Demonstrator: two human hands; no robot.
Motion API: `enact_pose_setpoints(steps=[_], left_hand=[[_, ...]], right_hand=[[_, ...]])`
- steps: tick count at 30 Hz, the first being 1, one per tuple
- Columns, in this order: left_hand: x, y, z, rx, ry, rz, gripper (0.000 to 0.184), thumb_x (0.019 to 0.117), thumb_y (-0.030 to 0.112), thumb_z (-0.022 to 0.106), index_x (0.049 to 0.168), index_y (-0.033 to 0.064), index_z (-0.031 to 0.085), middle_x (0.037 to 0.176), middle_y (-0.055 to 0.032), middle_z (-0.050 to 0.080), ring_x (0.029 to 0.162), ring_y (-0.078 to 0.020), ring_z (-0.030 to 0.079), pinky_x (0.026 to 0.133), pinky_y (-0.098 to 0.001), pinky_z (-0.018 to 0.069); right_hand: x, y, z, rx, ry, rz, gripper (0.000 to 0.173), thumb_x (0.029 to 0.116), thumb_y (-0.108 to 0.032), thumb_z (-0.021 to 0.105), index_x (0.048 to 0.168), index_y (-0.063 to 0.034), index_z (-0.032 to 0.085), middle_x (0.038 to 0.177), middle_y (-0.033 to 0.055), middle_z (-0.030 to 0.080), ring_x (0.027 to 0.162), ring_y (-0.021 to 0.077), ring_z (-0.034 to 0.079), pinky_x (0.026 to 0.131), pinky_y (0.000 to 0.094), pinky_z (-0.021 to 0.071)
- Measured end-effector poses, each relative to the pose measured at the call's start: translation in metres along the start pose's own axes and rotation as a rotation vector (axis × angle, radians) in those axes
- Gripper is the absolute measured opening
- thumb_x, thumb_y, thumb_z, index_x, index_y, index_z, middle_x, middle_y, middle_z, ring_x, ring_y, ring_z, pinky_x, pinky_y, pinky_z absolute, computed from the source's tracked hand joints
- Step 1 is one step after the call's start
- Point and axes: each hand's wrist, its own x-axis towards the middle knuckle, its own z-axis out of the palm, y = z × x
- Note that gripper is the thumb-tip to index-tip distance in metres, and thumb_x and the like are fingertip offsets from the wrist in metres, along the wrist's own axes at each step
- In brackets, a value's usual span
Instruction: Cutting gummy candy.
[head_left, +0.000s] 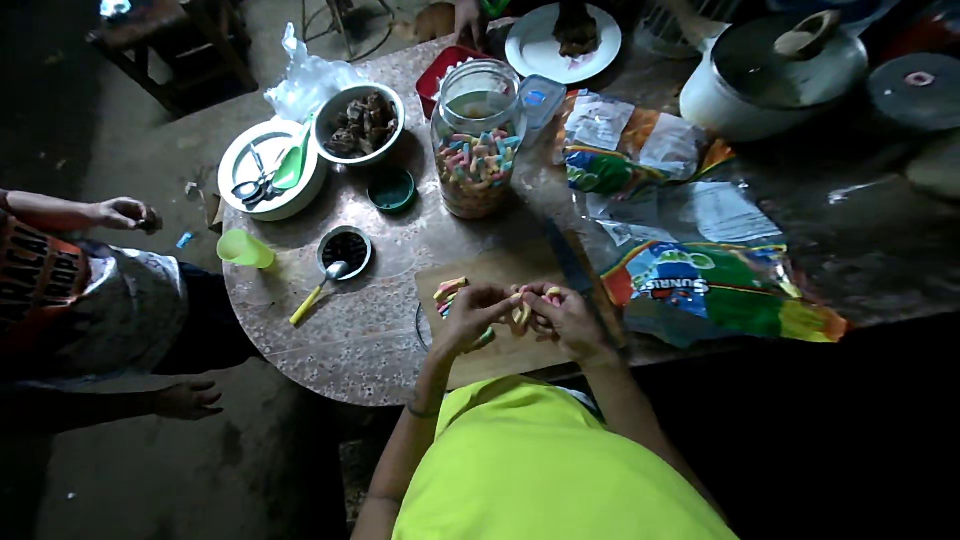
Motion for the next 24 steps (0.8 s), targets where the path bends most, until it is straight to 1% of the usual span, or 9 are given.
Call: enact_pose_setpoints(steps=[3,8,10,12,15,18,21,22,24], left_hand=[[0.0,0.007,-0.007,0.01,-0.07,-0.044,0.011,0.0967,0.005,0.068,0.104,-0.0021,0.07,0.085,0.0014,0.071,0.074,-0.0021,0.066,0.072,-0.0212,0.0574],[-0.006,0.015,-0.016,0.022,-0.136,-0.03,0.009,0.0953,0.003,0.068,0.103,-0.0012,0.07,0.085,0.0023,0.072,0.075,-0.0026,0.067,0.073,-0.022,0.0585],[-0.011,0.017,-0.027,0.042,-0.142,-0.027,0.009,0.0957,0.005,0.067,0.102,-0.0002,0.07,0.084,0.0031,0.071,0.075,-0.0029,0.067,0.073,-0.0225,0.0586],[-0.013,0.017,-0.035,0.034,-0.119,-0.016,0.008,0.0962,0.004,0.066,0.102,0.0001,0.07,0.084,0.0033,0.071,0.075,-0.0032,0.067,0.073,-0.0229,0.0589],[-0.011,0.011,-0.028,-0.093,0.09,-0.014,0.009,0.0984,0.003,0.063,0.104,-0.0012,0.068,0.086,0.0008,0.071,0.077,-0.0052,0.068,0.076,-0.0246,0.0593],[0.0,-0.001,-0.002,-0.365,0.416,-0.066,0.012,0.1019,0.003,0.059,0.111,-0.0039,0.063,0.09,-0.0042,0.069,0.08,-0.0097,0.069,0.08,-0.0283,0.0603],[0.011,-0.01,0.025,-0.553,0.675,-0.183,0.016,0.1039,0.006,0.057,0.114,-0.0063,0.059,0.089,-0.0056,0.066,0.074,-0.0084,0.066,0.073,-0.0237,0.0585],[0.016,-0.014,0.026,-0.579,0.742,-0.197,0.016,0.1049,0.007,0.056,0.113,-0.0062,0.059,0.085,-0.0049,0.066,0.07,-0.0075,0.065,0.07,-0.0223,0.0576],[0.022,-0.024,0.017,-0.586,0.811,-0.205,0.017,0.1074,0.011,0.052,0.111,-0.0052,0.056,0.082,-0.0043,0.064,0.068,-0.0067,0.063,0.07,-0.0221,0.0571]], right_hand=[[-0.004,-0.008,-0.006,0.045,-0.073,0.054,0.011,0.1051,-0.008,0.053,0.11,-0.0033,0.062,0.072,-0.0042,0.059,0.051,0.0003,0.048,0.047,0.0151,0.0431],[-0.008,-0.021,-0.025,0.029,-0.236,0.099,0.013,0.1056,-0.011,0.049,0.108,-0.007,0.062,0.072,-0.0067,0.061,0.048,-0.0019,0.047,0.045,0.0132,0.0426],[-0.006,-0.024,-0.042,0.01,-0.266,0.085,0.013,0.1047,-0.013,0.05,0.106,-0.0097,0.063,0.073,-0.0074,0.063,0.047,-0.0029,0.047,0.044,0.0129,0.0435],[-0.005,-0.03,-0.051,-0.056,-0.244,0.062,0.012,0.1037,-0.013,0.052,0.106,-0.0094,0.063,0.074,-0.0073,0.064,0.047,-0.0032,0.045,0.045,0.0128,0.041],[-0.006,-0.029,-0.046,-0.012,-0.067,-0.064,0.014,0.1048,-0.01,0.048,0.109,-0.0087,0.061,0.075,-0.0062,0.062,0.048,-0.0012,0.047,0.046,0.0145,0.0453],[-0.002,-0.015,-0.027,0.093,0.16,-0.353,0.013,0.1057,-0.011,0.048,0.112,-0.0112,0.059,0.086,-0.007,0.068,0.05,-0.0014,0.05,0.046,0.0159,0.0472],[-0.001,0.007,-0.009,0.004,0.296,-0.719,0.013,0.1061,-0.015,0.049,0.113,-0.0116,0.06,0.095,-0.0083,0.068,0.059,-0.0019,0.055,0.053,0.0174,0.0512],[-0.002,0.008,-0.005,-0.003,0.339,-0.776,0.013,0.107,-0.016,0.048,0.112,-0.0122,0.059,0.092,-0.0092,0.066,0.06,-0.0019,0.056,0.054,0.0175,0.0519],[-0.007,0.003,-0.007,0.024,0.449,-0.785,0.013,0.108,-0.019,0.047,0.111,-0.0136,0.058,0.088,-0.0107,0.064,0.058,-0.0017,0.055,0.053,0.0172,0.0513]])
